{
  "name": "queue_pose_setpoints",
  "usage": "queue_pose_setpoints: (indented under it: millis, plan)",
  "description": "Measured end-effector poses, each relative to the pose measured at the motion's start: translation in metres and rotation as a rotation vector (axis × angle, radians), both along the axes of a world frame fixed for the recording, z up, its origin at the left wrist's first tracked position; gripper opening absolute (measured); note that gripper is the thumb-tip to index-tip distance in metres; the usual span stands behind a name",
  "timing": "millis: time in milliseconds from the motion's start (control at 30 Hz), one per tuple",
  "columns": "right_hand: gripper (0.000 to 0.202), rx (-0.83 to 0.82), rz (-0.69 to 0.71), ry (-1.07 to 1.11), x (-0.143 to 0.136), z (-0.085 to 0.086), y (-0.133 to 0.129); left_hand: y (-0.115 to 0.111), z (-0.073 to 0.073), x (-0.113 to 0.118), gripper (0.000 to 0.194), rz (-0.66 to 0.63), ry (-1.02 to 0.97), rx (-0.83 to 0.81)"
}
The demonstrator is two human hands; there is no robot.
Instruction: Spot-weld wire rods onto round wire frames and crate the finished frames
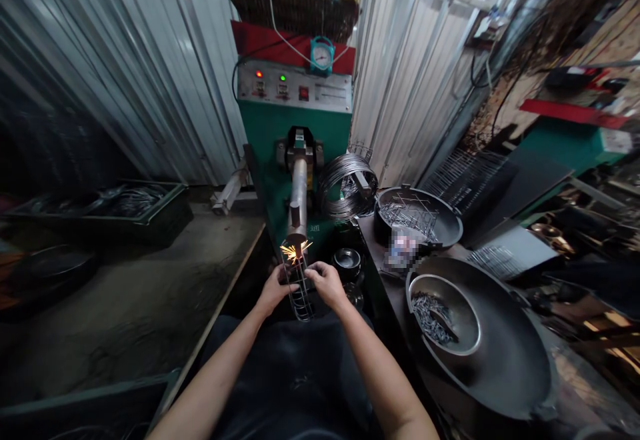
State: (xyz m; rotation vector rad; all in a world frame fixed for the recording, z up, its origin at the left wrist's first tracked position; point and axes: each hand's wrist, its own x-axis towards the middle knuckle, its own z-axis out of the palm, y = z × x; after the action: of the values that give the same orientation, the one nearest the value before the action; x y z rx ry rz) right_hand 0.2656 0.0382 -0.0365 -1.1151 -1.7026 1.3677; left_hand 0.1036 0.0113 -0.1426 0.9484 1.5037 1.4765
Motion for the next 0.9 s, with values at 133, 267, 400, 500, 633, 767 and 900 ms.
queue_pose_setpoints:
  millis: [133,267,400,500,633,767,900]
  plan:
    - [0.02,-0.039,-0.012,0.061,-0.001,-0.006,-0.002,0.0,0.001,-0.004,0.066,0.01,0.063,0.016]
    - [0.018,-0.022,-0.029,0.081,-0.003,-0.003,-0.003,-0.002,0.003,-0.003,0.064,0.003,0.055,0.024]
    - [0.017,0.021,-0.047,0.037,-0.01,0.005,0.005,-0.005,0.007,0.003,0.061,-0.041,-0.044,-0.013]
    - [0.019,0.026,-0.057,0.02,-0.013,0.004,0.008,-0.007,0.007,0.004,0.061,-0.008,-0.062,-0.029]
    - [0.022,-0.013,-0.014,0.028,0.001,-0.005,-0.003,-0.012,0.004,0.004,0.063,-0.009,-0.09,-0.007]
    - [0.023,-0.12,0.065,0.028,0.028,-0.014,-0.023,-0.017,-0.002,0.004,0.066,0.015,-0.11,-0.017]
    - [0.019,-0.142,0.107,0.027,0.04,-0.017,-0.032,-0.018,-0.005,0.008,0.068,0.041,-0.11,-0.018]
